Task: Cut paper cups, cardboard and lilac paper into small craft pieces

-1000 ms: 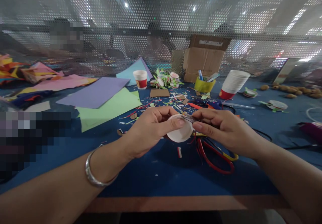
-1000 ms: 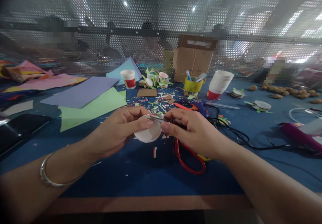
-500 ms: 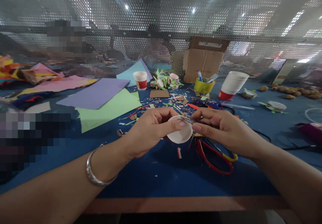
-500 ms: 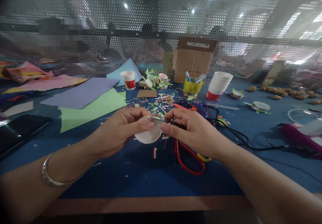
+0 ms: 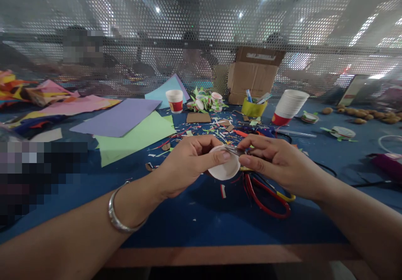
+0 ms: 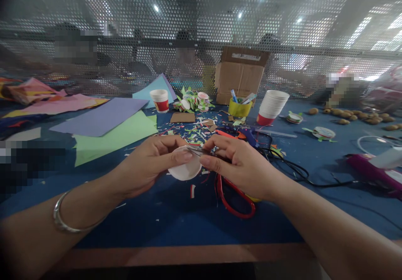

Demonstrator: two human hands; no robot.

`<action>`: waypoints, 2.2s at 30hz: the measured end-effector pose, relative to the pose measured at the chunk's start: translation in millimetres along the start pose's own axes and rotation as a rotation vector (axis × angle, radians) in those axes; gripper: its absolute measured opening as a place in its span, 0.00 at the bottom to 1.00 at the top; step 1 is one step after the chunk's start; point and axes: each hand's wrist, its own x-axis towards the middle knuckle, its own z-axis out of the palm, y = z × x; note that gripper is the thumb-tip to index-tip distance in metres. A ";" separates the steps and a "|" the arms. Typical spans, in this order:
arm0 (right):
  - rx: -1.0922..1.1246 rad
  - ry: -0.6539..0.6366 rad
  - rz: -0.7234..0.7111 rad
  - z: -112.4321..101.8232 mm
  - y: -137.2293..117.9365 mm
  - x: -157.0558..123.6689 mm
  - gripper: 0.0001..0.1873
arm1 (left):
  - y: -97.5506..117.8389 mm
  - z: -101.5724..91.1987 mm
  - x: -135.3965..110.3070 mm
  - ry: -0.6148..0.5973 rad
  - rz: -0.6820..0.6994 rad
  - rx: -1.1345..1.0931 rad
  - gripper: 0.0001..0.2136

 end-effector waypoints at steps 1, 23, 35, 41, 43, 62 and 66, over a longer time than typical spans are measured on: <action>-0.016 0.004 -0.007 -0.2 -0.1 -0.1 0.14 | 0.2 0.0 0.1 -0.001 -0.002 -0.003 0.13; -0.064 -0.031 0.009 0.2 2.1 -1.3 0.14 | 10.7 -7.3 -1.8 -0.097 -0.089 0.038 0.12; -0.112 0.045 -0.010 3.4 0.0 -0.5 0.14 | 8.0 -7.0 -1.7 -0.038 -0.170 -0.038 0.14; -0.121 0.026 -0.035 3.8 2.7 0.1 0.12 | 10.7 -7.6 -0.5 -0.057 -0.223 -0.073 0.15; -0.136 0.023 -0.059 3.8 2.9 0.0 0.11 | 11.5 -8.2 -0.5 -0.068 -0.254 -0.079 0.14; -0.252 0.064 -0.088 5.8 8.2 1.0 0.12 | 6.0 -9.0 1.3 -0.072 -0.235 -0.075 0.15; -0.241 0.057 -0.108 5.3 7.0 -0.6 0.12 | 6.0 -7.2 1.1 -0.071 -0.219 -0.090 0.14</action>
